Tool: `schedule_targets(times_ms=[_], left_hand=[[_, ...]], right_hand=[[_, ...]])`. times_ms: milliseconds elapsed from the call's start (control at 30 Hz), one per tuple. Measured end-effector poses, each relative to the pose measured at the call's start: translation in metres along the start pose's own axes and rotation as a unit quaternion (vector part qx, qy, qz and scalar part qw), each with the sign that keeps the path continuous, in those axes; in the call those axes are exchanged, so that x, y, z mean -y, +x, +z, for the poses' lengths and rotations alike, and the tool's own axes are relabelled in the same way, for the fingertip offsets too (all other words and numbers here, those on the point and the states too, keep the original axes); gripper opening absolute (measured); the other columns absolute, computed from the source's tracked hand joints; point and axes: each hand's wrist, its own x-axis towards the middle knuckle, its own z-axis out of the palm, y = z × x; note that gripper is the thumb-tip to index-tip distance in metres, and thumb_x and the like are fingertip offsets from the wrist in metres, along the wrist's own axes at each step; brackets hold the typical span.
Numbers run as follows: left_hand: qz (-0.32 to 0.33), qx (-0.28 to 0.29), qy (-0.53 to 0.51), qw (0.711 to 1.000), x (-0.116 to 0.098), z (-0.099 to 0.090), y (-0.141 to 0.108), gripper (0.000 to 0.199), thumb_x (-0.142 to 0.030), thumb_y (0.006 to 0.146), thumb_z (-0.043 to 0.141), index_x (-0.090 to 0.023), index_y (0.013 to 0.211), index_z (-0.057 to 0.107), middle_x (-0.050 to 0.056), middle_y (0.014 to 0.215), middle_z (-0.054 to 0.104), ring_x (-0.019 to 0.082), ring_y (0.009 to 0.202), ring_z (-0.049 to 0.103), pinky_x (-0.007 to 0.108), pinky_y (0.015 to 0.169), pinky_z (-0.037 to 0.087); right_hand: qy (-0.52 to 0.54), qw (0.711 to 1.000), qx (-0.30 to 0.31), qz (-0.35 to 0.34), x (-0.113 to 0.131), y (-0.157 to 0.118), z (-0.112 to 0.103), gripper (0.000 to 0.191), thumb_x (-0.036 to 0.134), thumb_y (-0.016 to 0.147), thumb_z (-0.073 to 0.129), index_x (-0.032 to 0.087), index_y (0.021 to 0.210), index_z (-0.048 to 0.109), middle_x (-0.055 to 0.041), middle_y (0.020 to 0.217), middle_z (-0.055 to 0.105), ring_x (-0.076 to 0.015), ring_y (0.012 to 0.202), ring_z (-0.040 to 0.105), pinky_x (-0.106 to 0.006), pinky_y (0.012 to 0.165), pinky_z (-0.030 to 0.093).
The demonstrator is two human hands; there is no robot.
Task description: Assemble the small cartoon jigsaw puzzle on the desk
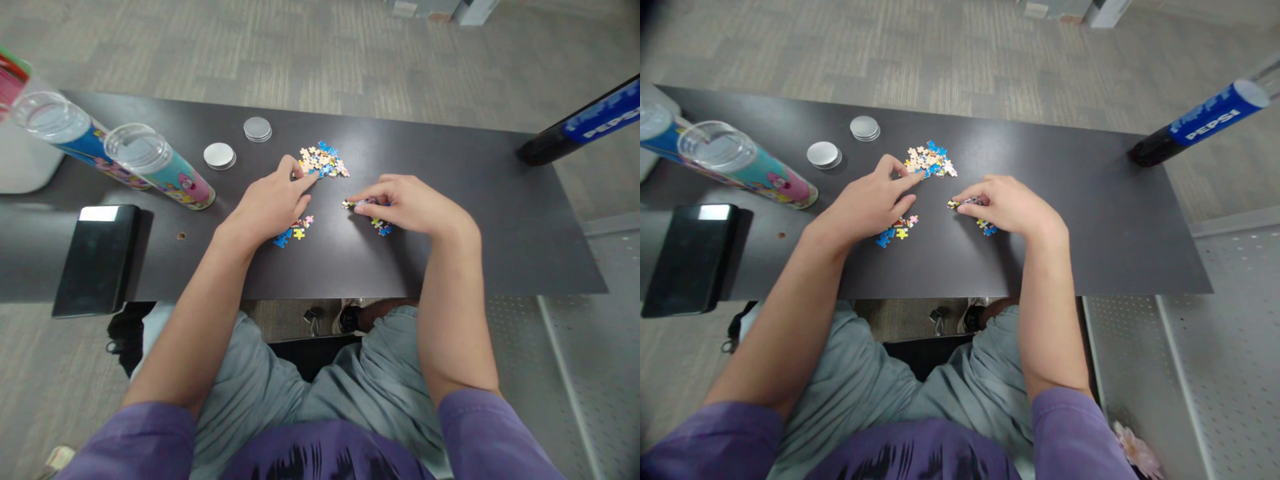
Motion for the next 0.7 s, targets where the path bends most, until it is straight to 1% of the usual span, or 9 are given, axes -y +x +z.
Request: schedule_targets(times_ms=[67, 167, 267, 333, 433, 500, 567, 633, 700], left_hand=[[0.019, 0.013, 0.02, 1.0, 0.001, -0.001, -0.001, 0.064, -0.027, 0.129, 0.053, -0.027, 0.191, 0.065, 0.021, 0.178, 0.061, 0.037, 0.141, 0.079, 0.047, 0.111, 0.072], [0.043, 0.021, 0.027, 0.998, 0.003, -0.002, -0.003, 0.063, -0.027, 0.128, 0.053, -0.033, 0.189, 0.07, 0.019, 0.179, 0.061, 0.037, 0.141, 0.08, 0.048, 0.114, 0.071], [0.07, 0.028, 0.002, 0.997, 0.005, -0.001, -0.002, 0.06, -0.027, 0.128, 0.057, -0.034, 0.184, 0.076, 0.018, 0.178, 0.062, 0.037, 0.142, 0.081, 0.05, 0.119, 0.07], [0.092, 0.031, -0.031, 0.995, 0.007, 0.001, -0.001, 0.057, -0.027, 0.127, 0.061, -0.036, 0.179, 0.082, 0.016, 0.177, 0.064, 0.035, 0.139, 0.082, 0.05, 0.121, 0.068], [0.108, 0.011, -0.1, 0.989, 0.01, 0.004, 0.0, 0.051, -0.028, 0.124, 0.066, -0.036, 0.17, 0.087, 0.012, 0.17, 0.071, 0.029, 0.124, 0.083, 0.046, 0.114, 0.069], [0.1, -0.027, -0.128, 0.986, 0.012, 0.005, 0.001, 0.05, -0.027, 0.122, 0.068, -0.033, 0.168, 0.086, 0.012, 0.163, 0.075, 0.027, 0.116, 0.083, 0.045, 0.106, 0.069], [0.081, -0.065, -0.13, 0.986, 0.014, 0.006, 0.001, 0.051, -0.025, 0.119, 0.071, -0.028, 0.167, 0.085, 0.013, 0.16, 0.078, 0.028, 0.115, 0.082, 0.045, 0.102, 0.069], [0.059, -0.082, -0.117, 0.988, 0.016, 0.006, 0.0, 0.05, -0.024, 0.118, 0.072, -0.025, 0.166, 0.085, 0.014, 0.16, 0.078, 0.029, 0.114, 0.083, 0.047, 0.102, 0.069], [0.037, -0.081, -0.098, 0.991, 0.016, 0.006, 0.001, 0.051, -0.024, 0.119, 0.072, -0.025, 0.169, 0.084, 0.016, 0.163, 0.076, 0.03, 0.113, 0.083, 0.048, 0.103, 0.07]], right_hand=[[-0.001, 1.0, 0.0, 0.018, -0.007, -0.007, -0.009, 0.036, 0.052, 0.119, 0.082, 0.033, 0.137, 0.106, -0.0087, 0.1, 0.084, -0.0313, 0.093, 0.074, -0.046, 0.094, 0.054], [-0.016, 0.998, -0.034, 0.042, -0.016, -0.013, -0.014, 0.038, 0.054, 0.118, 0.082, 0.033, 0.139, 0.105, -0.008, 0.095, 0.08, -0.0318, 0.091, 0.073, -0.047, 0.092, 0.054], [-0.022, 0.997, -0.07, 0.04, -0.018, -0.011, -0.01, 0.04, 0.056, 0.118, 0.084, 0.033, 0.145, 0.102, -0.0074, 0.095, 0.079, -0.0323, 0.091, 0.071, -0.048, 0.093, 0.053], [-0.015, 0.997, -0.07, 0.028, -0.014, -0.006, -0.004, 0.041, 0.054, 0.118, 0.085, 0.031, 0.148, 0.101, -0.0076, 0.097, 0.08, -0.0321, 0.091, 0.071, -0.048, 0.094, 0.053], [-0.006, 0.998, -0.059, 0.012, -0.006, 0.002, 0.003, 0.043, 0.049, 0.118, 0.085, 0.029, 0.153, 0.099, -0.0086, 0.102, 0.082, -0.032, 0.093, 0.072, -0.046, 0.094, 0.053], [-0.005, 0.999, -0.053, 0.006, 0.001, 0.005, 0.006, 0.044, 0.046, 0.119, 0.085, 0.029, 0.157, 0.097, -0.009, 0.105, 0.082, -0.0319, 0.094, 0.072, -0.046, 0.094, 0.053], [-0.007, 0.999, -0.047, 0.001, 0.006, 0.008, 0.008, 0.044, 0.046, 0.12, 0.084, 0.032, 0.159, 0.097, -0.0088, 0.106, 0.081, -0.0316, 0.094, 0.071, -0.045, 0.094, 0.052], [-0.01, 0.999, -0.038, -0.006, 0.01, 0.01, 0.011, 0.043, 0.046, 0.122, 0.081, 0.034, 0.161, 0.096, -0.0087, 0.109, 0.08, -0.0314, 0.096, 0.071, -0.044, 0.095, 0.052], [-0.01, 0.999, -0.026, -0.016, 0.012, 0.012, 0.014, 0.043, 0.044, 0.124, 0.078, 0.035, 0.162, 0.096, -0.0094, 0.112, 0.08, -0.0317, 0.099, 0.072, -0.044, 0.097, 0.053]])
